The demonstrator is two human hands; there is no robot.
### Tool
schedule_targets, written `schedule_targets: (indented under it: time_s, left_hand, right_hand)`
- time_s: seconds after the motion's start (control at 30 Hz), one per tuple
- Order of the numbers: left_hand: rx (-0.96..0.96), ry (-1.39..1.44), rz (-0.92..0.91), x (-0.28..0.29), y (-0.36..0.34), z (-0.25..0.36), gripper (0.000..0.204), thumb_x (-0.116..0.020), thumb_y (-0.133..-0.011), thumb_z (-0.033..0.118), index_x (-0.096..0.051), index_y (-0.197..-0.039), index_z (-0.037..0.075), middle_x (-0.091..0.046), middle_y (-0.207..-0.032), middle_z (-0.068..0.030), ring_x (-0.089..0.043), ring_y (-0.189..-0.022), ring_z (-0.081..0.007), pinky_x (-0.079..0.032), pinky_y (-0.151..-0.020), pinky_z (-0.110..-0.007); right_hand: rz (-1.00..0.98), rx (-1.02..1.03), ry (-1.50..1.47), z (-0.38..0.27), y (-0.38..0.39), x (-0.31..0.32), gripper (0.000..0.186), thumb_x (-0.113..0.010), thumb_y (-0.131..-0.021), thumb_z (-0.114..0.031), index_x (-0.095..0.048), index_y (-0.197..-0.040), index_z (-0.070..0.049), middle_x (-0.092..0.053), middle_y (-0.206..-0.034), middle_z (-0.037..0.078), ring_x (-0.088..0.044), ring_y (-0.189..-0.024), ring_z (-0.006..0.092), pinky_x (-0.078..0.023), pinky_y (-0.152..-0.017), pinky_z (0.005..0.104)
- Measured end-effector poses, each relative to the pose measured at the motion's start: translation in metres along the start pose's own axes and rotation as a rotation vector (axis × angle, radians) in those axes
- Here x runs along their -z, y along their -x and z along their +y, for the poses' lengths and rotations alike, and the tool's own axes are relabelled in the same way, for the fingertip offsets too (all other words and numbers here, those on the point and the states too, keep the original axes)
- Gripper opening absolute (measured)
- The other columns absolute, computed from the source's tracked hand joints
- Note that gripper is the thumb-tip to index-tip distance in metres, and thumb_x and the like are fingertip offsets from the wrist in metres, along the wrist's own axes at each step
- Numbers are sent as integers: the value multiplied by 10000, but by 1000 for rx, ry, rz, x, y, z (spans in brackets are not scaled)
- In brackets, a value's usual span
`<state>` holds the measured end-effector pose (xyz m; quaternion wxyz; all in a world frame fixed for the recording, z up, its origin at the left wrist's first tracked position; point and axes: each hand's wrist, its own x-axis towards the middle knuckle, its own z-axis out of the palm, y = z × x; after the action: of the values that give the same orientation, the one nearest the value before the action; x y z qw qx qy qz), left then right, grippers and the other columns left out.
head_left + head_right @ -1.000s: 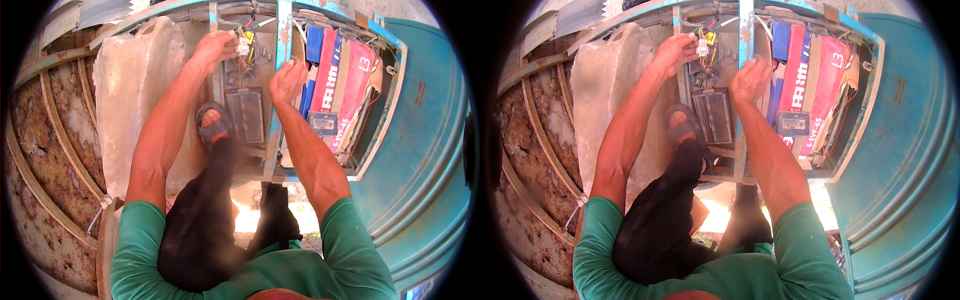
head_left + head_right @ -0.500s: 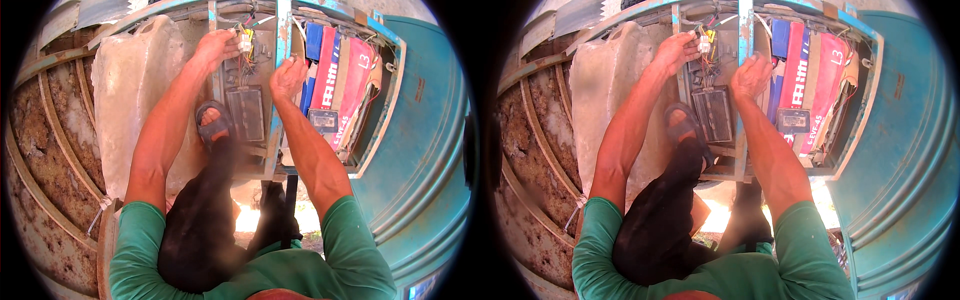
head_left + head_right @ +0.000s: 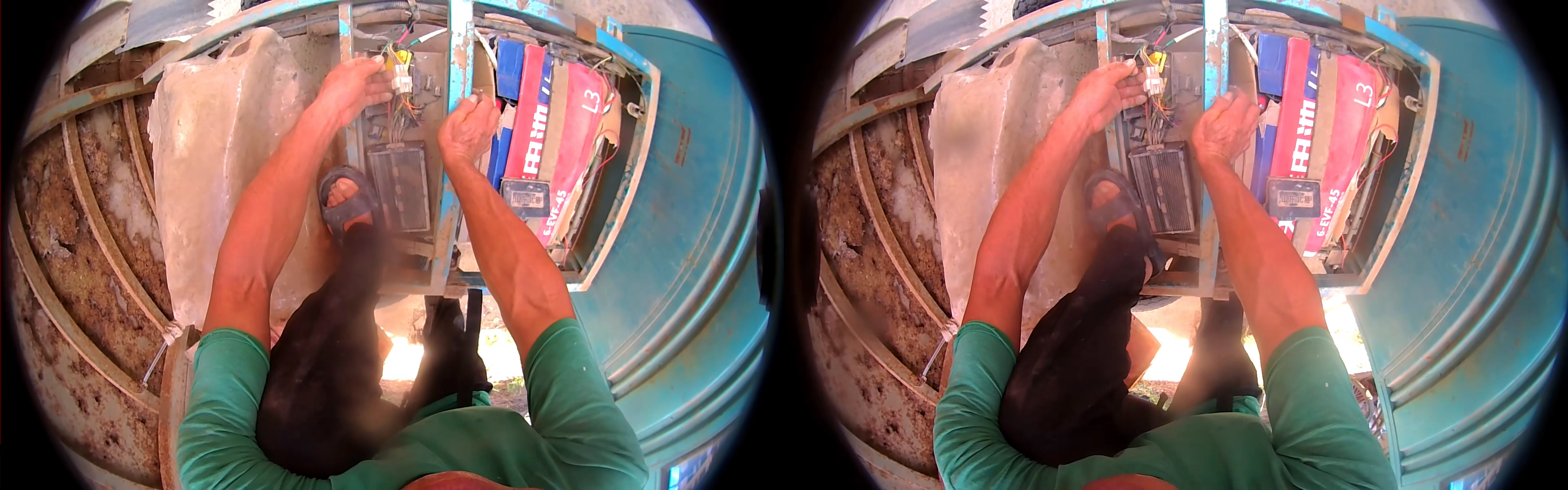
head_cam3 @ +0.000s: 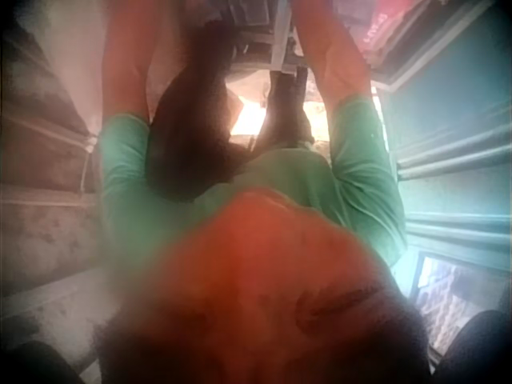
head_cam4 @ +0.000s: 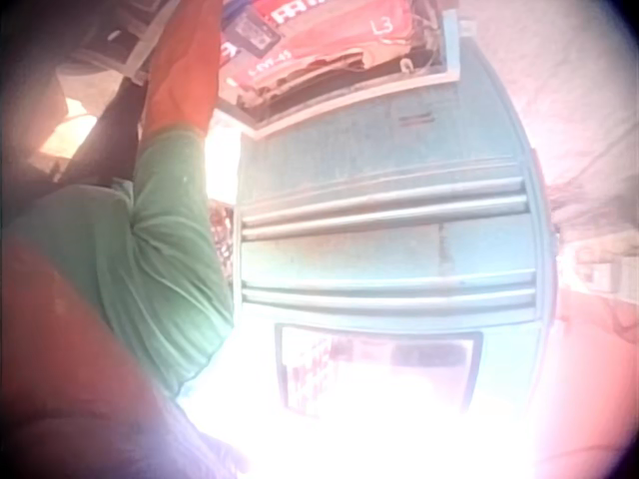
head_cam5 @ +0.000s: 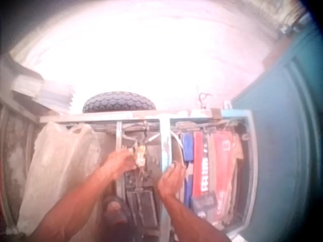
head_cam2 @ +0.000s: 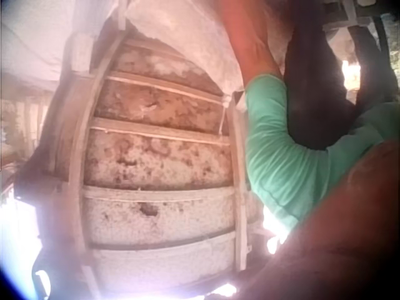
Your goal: The person works on the wiring and electrical components of a vehicle, handling wires and connectors by hand inside an open compartment.
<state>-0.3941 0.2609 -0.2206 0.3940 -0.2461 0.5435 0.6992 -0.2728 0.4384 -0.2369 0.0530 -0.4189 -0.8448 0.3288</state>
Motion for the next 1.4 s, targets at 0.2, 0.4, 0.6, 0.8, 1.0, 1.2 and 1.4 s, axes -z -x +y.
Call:
schedule_targets:
  time_s: [0.2,0.4,0.6,0.8,1.0,1.2,1.4]
  left_hand:
    - [-1,-32,-1,-4,4,2,209,-615,-1050,257,-599,-1067,50,-708,-1167,-154,-690,-1075,-293,-543,-945,-446]
    - [1,-60,14,-1,3,2,227,-614,-1050,280,-599,-1071,55,-711,-1165,-151,-691,-1078,-284,-546,-936,-439]
    - [11,-85,25,-15,9,8,245,-606,-1050,301,-579,-1081,60,-710,-1197,-174,-692,-1081,-294,-540,-910,-424]
    - [-16,-96,44,-11,7,6,244,-582,-1057,295,-569,-1078,52,-714,-1202,-188,-698,-1076,-317,-534,-901,-434]
    - [-6,92,62,-23,9,7,294,-514,-1078,256,-539,-1193,-13,-665,-1231,-227,-675,-1101,-348,-540,-960,-515]
    - [-89,82,80,0,1,13,309,-515,-1082,255,-577,-1180,-32,-703,-1048,-200,-721,-926,-325,-591,-784,-471]
    - [-108,-4,88,0,-1,20,262,-534,-1084,247,-595,-1126,-4,-704,-968,-141,-719,-827,-267,-587,-680,-394]
  right_hand:
    - [1,3,1,1,-1,0,344,-434,-1060,-329,-593,-1265,-104,-553,-1213,198,-526,-1190,414,-442,-978,558]
    - [-21,-22,3,0,-1,0,341,-437,-1057,-331,-595,-1265,-111,-550,-1230,194,-522,-1199,410,-442,-983,558]
    - [-18,-27,9,3,-3,2,334,-443,-1055,-329,-602,-1265,-123,-548,-1244,186,-522,-1208,398,-443,-986,561]
    - [-29,-31,2,-3,0,3,330,-464,-1045,-315,-613,-1262,-116,-562,-1233,191,-525,-1210,399,-446,-993,549]
    - [-11,-21,-13,0,-1,3,336,-473,-1040,-302,-610,-1272,-99,-567,-1239,202,-522,-1219,407,-442,-1003,546]
    - [-14,-17,-15,-2,0,5,342,-482,-1040,-305,-606,-1275,-91,-569,-1244,208,-520,-1224,409,-435,-1013,545]
    - [-10,-33,-12,-1,-1,4,350,-479,-1041,-311,-603,-1283,-90,-570,-1250,205,-518,-1229,407,-434,-1013,545]
